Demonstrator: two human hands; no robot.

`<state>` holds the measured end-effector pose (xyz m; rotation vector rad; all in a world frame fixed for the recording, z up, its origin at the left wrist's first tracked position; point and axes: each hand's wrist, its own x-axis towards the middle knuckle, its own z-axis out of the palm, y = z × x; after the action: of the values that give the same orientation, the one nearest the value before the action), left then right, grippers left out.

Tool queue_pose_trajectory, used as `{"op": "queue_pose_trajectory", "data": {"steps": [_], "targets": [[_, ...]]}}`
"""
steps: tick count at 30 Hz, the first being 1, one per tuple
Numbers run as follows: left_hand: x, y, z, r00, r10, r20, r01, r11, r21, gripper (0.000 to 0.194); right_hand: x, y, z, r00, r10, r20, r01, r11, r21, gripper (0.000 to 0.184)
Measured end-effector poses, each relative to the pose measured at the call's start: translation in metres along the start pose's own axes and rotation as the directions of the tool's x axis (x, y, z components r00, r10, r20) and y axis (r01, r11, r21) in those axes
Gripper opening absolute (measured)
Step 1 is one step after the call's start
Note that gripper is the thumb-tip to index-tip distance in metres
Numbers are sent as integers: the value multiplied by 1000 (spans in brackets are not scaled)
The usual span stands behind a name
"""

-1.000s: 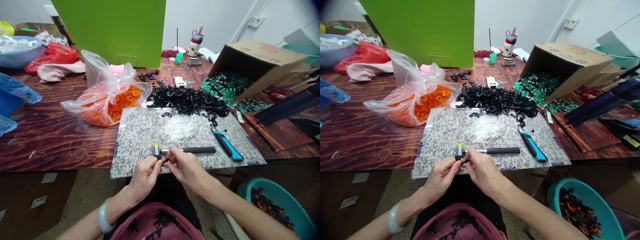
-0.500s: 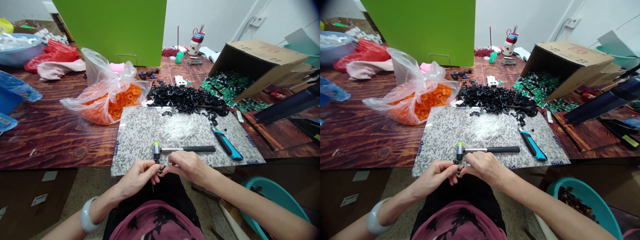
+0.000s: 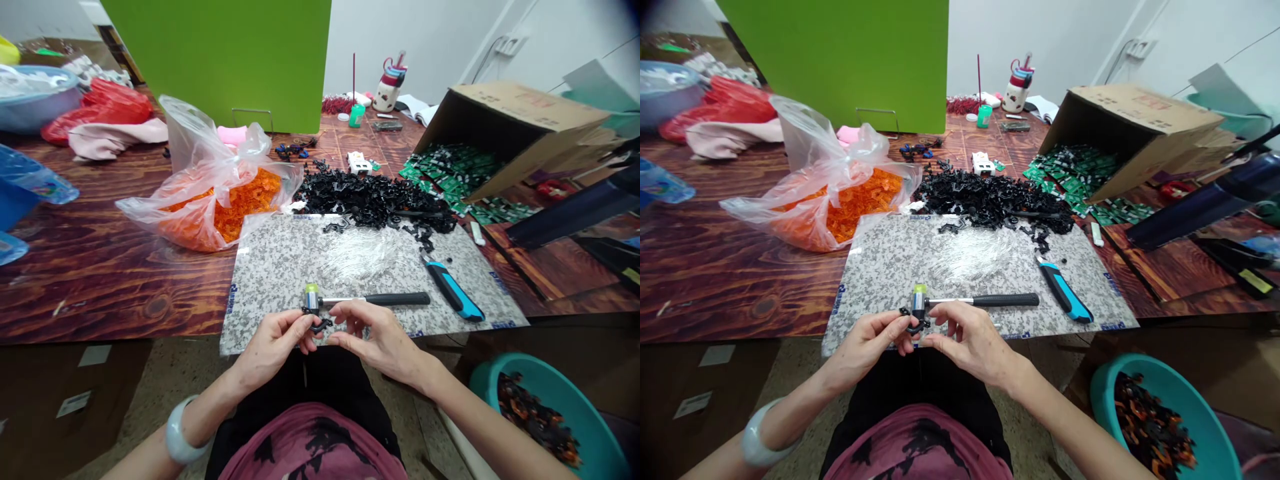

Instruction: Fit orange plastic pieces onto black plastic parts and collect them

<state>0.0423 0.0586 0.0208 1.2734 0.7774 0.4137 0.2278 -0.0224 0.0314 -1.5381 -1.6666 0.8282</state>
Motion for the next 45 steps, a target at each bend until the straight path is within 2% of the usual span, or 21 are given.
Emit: {"op": "queue_pose_trajectory", "data": {"steps": [6, 9, 11, 13, 17, 20, 23, 27, 30, 35, 39, 45], "targets": [[-1, -1, 0, 1000, 22, 12, -23, 996, 86, 34, 3, -4, 4, 998, 50, 31, -53, 995, 81, 15], [0, -2, -1, 1000, 20, 12, -20, 998, 54, 36, 3, -2, 7, 992, 115, 55, -124, 973, 194, 13], [1, -4, 0, 1000, 25, 4, -25, 1000, -15, 39, 3, 1, 12, 977, 202, 70, -214, 917, 336, 16], [1, -7, 1, 999, 32, -37, -35, 995, -95, 39, 4, 3, 19, 956, 286, 71, -283, 823, 492, 21], [-1, -13, 10, 987, 59, -150, -81, 986, -146, 33, 6, 0, 34, 929, 368, 36, -287, 658, 696, 28], [-1, -14, 15, 980, 76, -183, -100, 987, -129, 28, 8, -3, 39, 926, 374, 56, -288, 601, 746, 31], [0, -11, 13, 979, 58, -196, -95, 979, -181, 29, 8, -4, 35, 927, 369, 59, -290, 610, 738, 31], [1, -7, 10, 994, -19, -109, -18, 942, -335, 32, 9, -2, 24, 929, 369, 12, -278, 678, 680, 30], [0, -4, 10, 996, -73, -55, 46, 922, -385, 33, 13, -3, 17, 934, 356, -26, -259, 724, 639, 32], [-1, -1, 10, 997, -74, 18, 77, 958, -277, 37, 23, -5, 11, 948, 317, 23, -264, 747, 610, 34], [-2, -3, 8, 998, -32, -46, 22, 977, -211, 39, 26, -2, 12, 953, 285, 104, -285, 724, 628, 33], [-4, -11, 8, 992, 84, -92, -95, 988, -122, 27, 22, -1, 9, 948, 294, 121, -300, 700, 648, 33]]}}
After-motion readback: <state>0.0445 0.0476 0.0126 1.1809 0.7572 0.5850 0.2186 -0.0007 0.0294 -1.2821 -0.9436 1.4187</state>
